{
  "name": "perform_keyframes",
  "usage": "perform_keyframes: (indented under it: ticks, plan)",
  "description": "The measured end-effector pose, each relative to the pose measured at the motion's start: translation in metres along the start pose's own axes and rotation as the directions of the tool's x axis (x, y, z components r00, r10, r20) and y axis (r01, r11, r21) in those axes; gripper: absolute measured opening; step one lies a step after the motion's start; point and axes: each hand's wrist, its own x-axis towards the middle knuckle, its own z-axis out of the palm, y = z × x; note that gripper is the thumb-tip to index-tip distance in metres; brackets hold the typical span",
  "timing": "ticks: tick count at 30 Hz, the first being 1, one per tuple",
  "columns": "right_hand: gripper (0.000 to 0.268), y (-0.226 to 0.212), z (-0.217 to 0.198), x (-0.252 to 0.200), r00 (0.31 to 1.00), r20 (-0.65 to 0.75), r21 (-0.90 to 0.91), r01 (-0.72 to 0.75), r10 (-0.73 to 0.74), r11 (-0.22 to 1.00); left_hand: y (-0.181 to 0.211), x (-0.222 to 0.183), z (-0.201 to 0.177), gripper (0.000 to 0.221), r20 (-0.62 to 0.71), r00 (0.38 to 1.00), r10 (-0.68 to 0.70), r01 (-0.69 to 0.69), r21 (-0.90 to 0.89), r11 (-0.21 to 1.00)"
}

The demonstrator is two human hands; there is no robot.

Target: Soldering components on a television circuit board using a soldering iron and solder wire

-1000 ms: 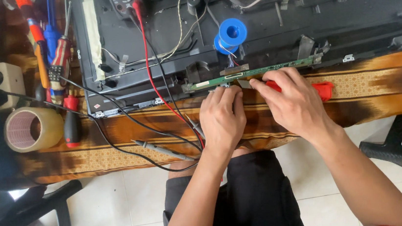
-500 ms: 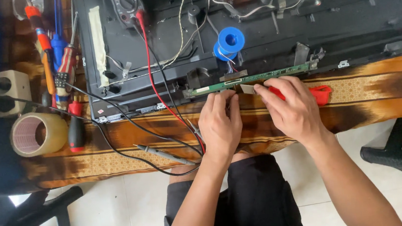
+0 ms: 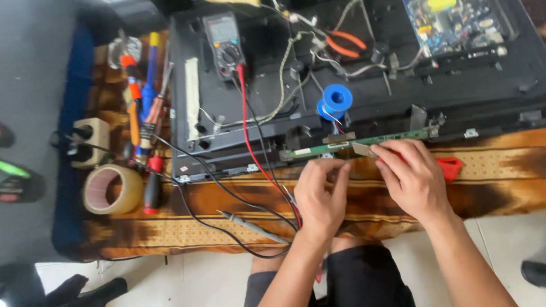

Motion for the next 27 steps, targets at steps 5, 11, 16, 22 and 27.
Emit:
perform_keyframes:
  ticks: [5,11,16,22,27]
  plan:
    - [0.021,-0.011,-0.009,0.0,0.983,0.179,0.073,0.012,-0.025,0.997,0.064,0.029,-0.049,0.007,-0.078,0.996,-0.048,0.029,-0.236,0.971]
    - [0.02,-0.019,-0.014,0.009,0.959,0.206,0.114,0.176,-0.196,0.978,0.122,0.049,-0.107,0.01,-0.114,0.983,0.141,-0.164,-0.22,0.962]
    - [0.021,-0.02,-0.012,0.003,0.972,0.21,0.114,0.082,-0.105,0.99,0.127,0.043,-0.118,0.011,-0.192,0.97,0.149,-0.19,-0.216,0.958]
    - [0.019,-0.075,-0.026,0.008,0.998,-0.059,0.299,0.02,-0.003,0.954,0.052,0.02,-0.078,0.011,-0.054,0.976,0.212,-0.209,0.062,0.976]
    - [0.011,-0.103,0.03,-0.025,0.991,-0.122,0.305,-0.017,0.057,0.952,-0.004,-0.027,-0.054,0.013,0.267,0.959,0.097,-0.17,0.268,0.948]
